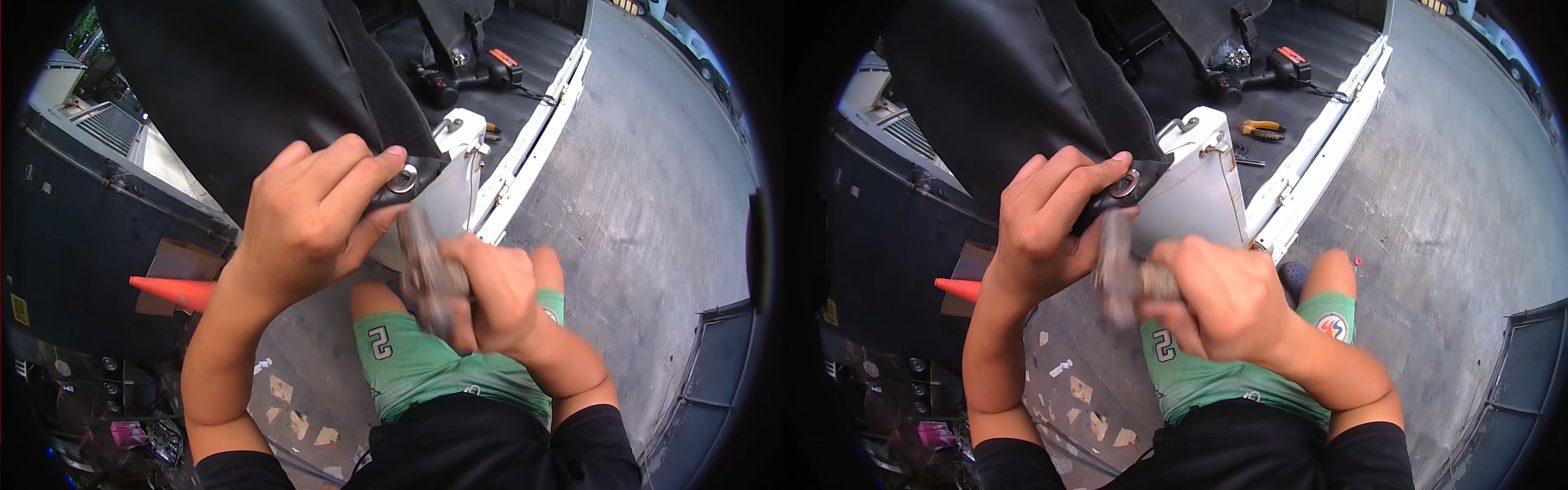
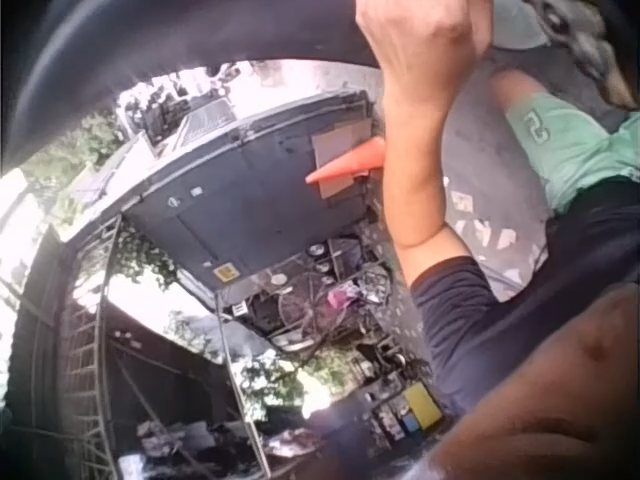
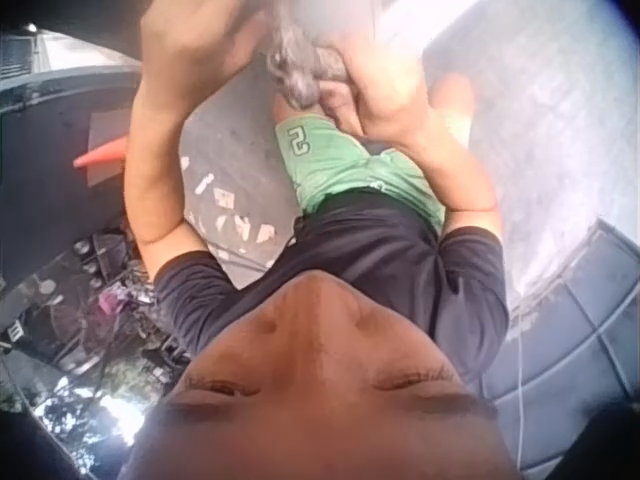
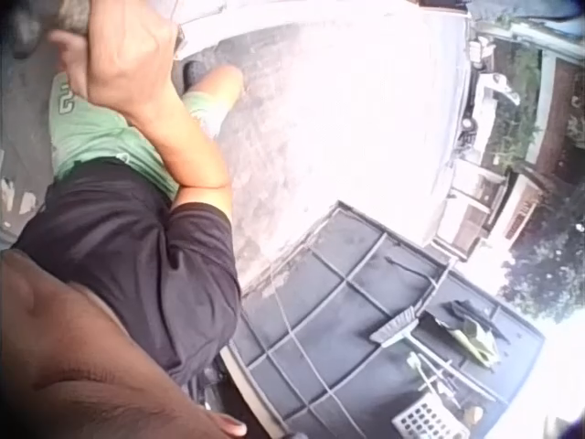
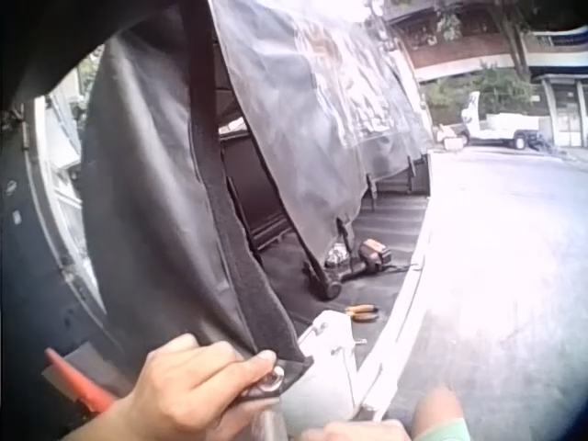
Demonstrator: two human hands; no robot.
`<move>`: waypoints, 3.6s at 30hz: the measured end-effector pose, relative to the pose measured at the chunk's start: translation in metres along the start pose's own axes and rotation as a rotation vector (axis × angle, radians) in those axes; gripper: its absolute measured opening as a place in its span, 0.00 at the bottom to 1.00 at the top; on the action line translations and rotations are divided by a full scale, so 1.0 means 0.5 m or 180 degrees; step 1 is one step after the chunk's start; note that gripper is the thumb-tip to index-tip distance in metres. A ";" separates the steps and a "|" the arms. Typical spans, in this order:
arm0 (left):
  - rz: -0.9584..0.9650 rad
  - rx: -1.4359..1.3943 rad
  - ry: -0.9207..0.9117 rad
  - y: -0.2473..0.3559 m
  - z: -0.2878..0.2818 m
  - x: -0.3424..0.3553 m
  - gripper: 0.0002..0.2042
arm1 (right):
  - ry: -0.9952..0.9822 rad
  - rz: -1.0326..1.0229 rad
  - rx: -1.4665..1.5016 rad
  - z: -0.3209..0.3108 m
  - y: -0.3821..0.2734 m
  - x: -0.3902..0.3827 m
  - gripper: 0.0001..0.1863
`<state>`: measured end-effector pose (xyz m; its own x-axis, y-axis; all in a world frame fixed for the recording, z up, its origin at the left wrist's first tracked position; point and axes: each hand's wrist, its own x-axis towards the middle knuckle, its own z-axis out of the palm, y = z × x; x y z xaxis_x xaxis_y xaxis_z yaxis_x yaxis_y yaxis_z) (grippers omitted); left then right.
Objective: Repairing a canvas cover by installing new metal grommets using a hammer and a punch tool.
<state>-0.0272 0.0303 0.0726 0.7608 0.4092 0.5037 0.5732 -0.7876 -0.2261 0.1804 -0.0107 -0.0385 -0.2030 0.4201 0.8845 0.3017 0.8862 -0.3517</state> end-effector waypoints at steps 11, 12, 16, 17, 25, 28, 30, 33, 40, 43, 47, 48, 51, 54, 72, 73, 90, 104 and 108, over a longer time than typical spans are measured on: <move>0.0029 -0.0159 0.0152 -0.002 0.008 0.004 0.22 | 0.0051 -0.0450 -0.0210 -0.012 0.011 0.005 0.16; 0.0033 -0.0168 0.0155 -0.002 0.006 0.005 0.22 | 0.0145 -0.0488 -0.0378 0.000 0.023 -0.003 0.15; -0.0081 -0.0213 0.0120 -0.001 0.001 -0.002 0.21 | 0.0399 0.0224 0.0234 0.016 0.023 -0.003 0.17; -0.0104 -0.0250 0.0156 -0.001 0.001 -0.006 0.21 | 0.0128 0.0281 0.0255 -0.006 0.022 -0.019 0.19; -0.0970 -0.0591 0.0643 0.067 0.009 -0.013 0.19 | 0.0789 0.1687 0.1903 -0.012 0.018 -0.011 0.24; -0.1569 -0.0670 0.0728 0.100 0.012 -0.003 0.17 | 0.0522 0.2154 0.1642 -0.027 0.018 -0.013 0.22; -0.1688 -0.0637 0.0884 0.109 0.022 -0.005 0.16 | 0.0969 0.1586 0.1367 -0.014 0.032 -0.021 0.19; -0.1798 -0.0565 0.0789 0.123 0.017 -0.001 0.14 | 0.0988 0.1457 0.1500 -0.007 0.039 0.000 0.21; -0.1783 -0.0266 0.0576 0.135 0.027 -0.013 0.12 | 0.0537 0.0698 0.1057 0.005 0.062 0.085 0.11; -0.1305 -0.0054 0.0711 0.134 0.042 -0.016 0.09 | 0.0338 0.0723 0.0985 -0.003 0.062 0.085 0.09; -0.1063 -0.0299 0.0942 0.118 0.053 -0.022 0.11 | 0.0314 0.0889 0.1442 -0.007 0.048 0.089 0.05; -0.1066 -0.0305 0.0937 0.111 0.053 -0.021 0.11 | 0.0340 0.1044 0.1596 -0.006 0.045 0.092 0.04; -0.0913 -0.0552 0.0946 0.091 0.052 -0.018 0.10 | 0.0202 0.1441 0.1805 -0.012 0.043 0.093 0.04; -0.0802 -0.0704 0.1002 0.080 0.049 -0.015 0.09 | 0.0115 0.1472 0.1924 -0.018 0.052 0.105 0.05; -0.2197 -0.2796 0.1084 0.076 0.018 -0.031 0.10 | -0.1570 0.2307 -0.2067 -0.006 0.645 -0.011 0.22; -0.2180 -0.2757 0.1081 0.072 0.010 -0.041 0.10 | -0.1325 0.1927 -0.2096 0.017 0.632 -0.002 0.20; -0.2244 -0.2322 0.1229 0.086 0.026 -0.040 0.19 | -0.1472 0.1805 -0.0880 0.078 0.458 -0.103 0.31; -0.1980 -0.2051 0.1256 0.082 0.038 -0.019 0.17 | 0.0156 0.0744 -0.0385 -0.064 0.007 0.009 0.16; -0.1855 -0.2037 0.1281 0.079 0.042 -0.019 0.17 | 0.0105 0.0823 -0.0527 -0.036 -0.002 0.016 0.15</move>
<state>-0.0057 0.0049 0.0415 0.1778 0.7215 0.6692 0.4632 -0.6613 0.5900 0.1951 -0.0116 -0.0255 -0.0702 0.6186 0.7826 0.4877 0.7056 -0.5140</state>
